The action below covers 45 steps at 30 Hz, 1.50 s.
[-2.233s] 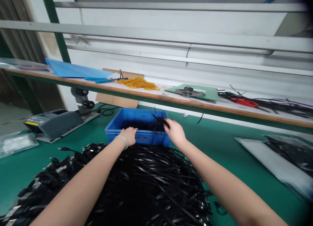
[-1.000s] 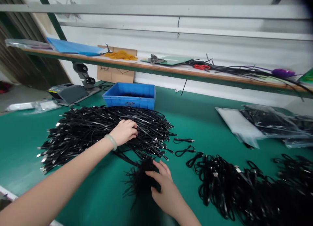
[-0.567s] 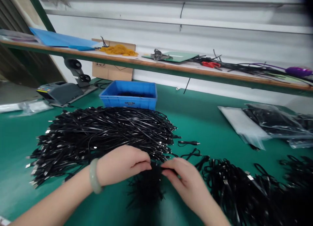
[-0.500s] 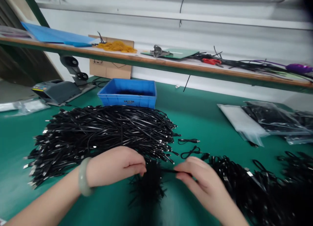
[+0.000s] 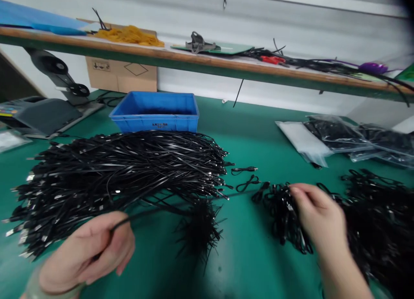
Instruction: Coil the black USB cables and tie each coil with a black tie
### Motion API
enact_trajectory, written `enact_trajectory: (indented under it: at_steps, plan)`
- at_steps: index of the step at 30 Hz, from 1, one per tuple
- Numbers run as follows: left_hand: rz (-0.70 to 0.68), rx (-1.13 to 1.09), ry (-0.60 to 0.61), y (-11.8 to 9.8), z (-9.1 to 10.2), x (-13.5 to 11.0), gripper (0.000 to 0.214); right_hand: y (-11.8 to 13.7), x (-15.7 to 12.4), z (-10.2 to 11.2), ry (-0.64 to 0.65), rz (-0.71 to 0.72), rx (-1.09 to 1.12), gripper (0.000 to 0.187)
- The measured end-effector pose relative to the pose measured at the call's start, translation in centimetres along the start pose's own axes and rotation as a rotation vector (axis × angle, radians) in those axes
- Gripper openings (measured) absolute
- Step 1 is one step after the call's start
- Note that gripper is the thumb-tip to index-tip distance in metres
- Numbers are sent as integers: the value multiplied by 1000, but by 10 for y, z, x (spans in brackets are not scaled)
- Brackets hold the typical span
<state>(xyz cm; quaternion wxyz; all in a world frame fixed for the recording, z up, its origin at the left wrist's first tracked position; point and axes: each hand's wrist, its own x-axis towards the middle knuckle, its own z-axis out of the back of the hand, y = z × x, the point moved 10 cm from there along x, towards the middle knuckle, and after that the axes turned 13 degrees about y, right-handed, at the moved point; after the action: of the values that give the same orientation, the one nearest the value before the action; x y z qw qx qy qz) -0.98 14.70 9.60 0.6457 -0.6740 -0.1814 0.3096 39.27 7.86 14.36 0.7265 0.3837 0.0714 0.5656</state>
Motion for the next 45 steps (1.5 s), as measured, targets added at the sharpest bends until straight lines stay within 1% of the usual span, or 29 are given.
enact_trajectory:
  at_steps: [1, 2, 3, 4, 5, 6, 7, 9, 11, 13, 15, 16, 18, 20, 22, 23, 24, 25, 26, 28, 31, 34, 36, 37, 39, 41, 42, 44, 45]
  plan:
    - [-40, -30, -30, 1, -5, 4, 40, 5, -7, -28, 114, -27, -16, 19]
    - [-91, -65, -105, 0, -7, 9, 35, 16, -17, -61, 277, -10, -8, 17]
    - [-99, -37, -211, 1, -9, 15, 29, 35, -32, -97, 491, 46, 15, 16]
    - [-37, 48, -241, 4, -18, 23, 23, 55, -50, -127, 693, 99, 51, 17]
    - [9, 135, -247, 6, -28, 33, 18, 74, -67, -148, 855, 126, 107, 19]
    - [26, 209, -213, 7, -41, 42, 17, 91, -79, -158, 948, 139, 173, 19]
    - [37, 278, -142, 8, -54, 50, 17, 104, -84, -161, 994, 135, 237, 20]
    - [90, 309, 44, 20, -79, 58, 22, 118, -81, -156, 985, 100, 347, 19]
    - [165, 145, 240, 38, -99, 53, 27, 118, -70, -150, 958, 42, 440, 17]
    - [176, -159, 375, 46, -112, 44, 32, 112, -66, -154, 1003, -32, 554, 15]
    - [121, -443, 430, 46, -118, 37, 37, 104, -76, -170, 1128, -128, 671, 15]
    - [95, -541, 438, 45, -118, 36, 38, 101, -85, -179, 1209, -180, 727, 18]
    - [72, -665, 438, 47, -119, 37, 37, 97, -106, -194, 1355, -289, 842, 27]
    - [67, -723, 378, 51, -117, 41, 34, 97, -121, -202, 1439, -381, 982, 33]
    - [90, -723, 231, 60, -107, 48, 33, 99, -125, -203, 1441, -427, 1114, 32]
    - [118, -701, 147, 65, -102, 50, 35, 100, -122, -202, 1404, -416, 1173, 30]
    - [148, -673, 79, 69, -99, 51, 36, 102, -116, -199, 1346, -387, 1231, 28]
    - [176, -652, 38, 73, -98, 52, 37, 103, -108, -195, 1273, -350, 1287, 26]
    - [204, -647, 30, 76, -100, 53, 37, 103, -101, -192, 1196, -318, 1339, 26]
    - [250, -692, 65, 82, -113, 53, 32, 102, -89, -187, 1069, -291, 1419, 27]
    - [298, -858, 186, 90, -142, 50, 28, 97, -88, -196, 1013, -330, 1457, 26]
    - [306, -988, 310, 93, -169, 47, 34, 89, -89, -207, 946, -350, 1413, 20]
    - [320, -993, 306, 96, -176, 48, 36, 82, -85, -209, 887, -329, 1311, 17]
    - [327, -972, 264, 98, -174, 49, 34, 78, -83, -209, 874, -312, 1236, 17]
    - [329, -904, 128, 101, -162, 51, 33, 68, -76, -205, 868, -264, 1038, 15]
    - [320, -838, -9, 102, -144, 50, 34, 54, -65, -194, 829, -182, 749, 12]
    - [318, -821, -52, 102, -138, 49, 35, 47, -60, -187, 800, -127, 580, 9]
    - [328, -819, -90, 103, -130, 47, 35, 39, -55, -179, 776, -13, 261, 7]
    - [337, -818, -93, 104, -128, 45, 35, 37, -58, -180, 798, 32, 140, 7]
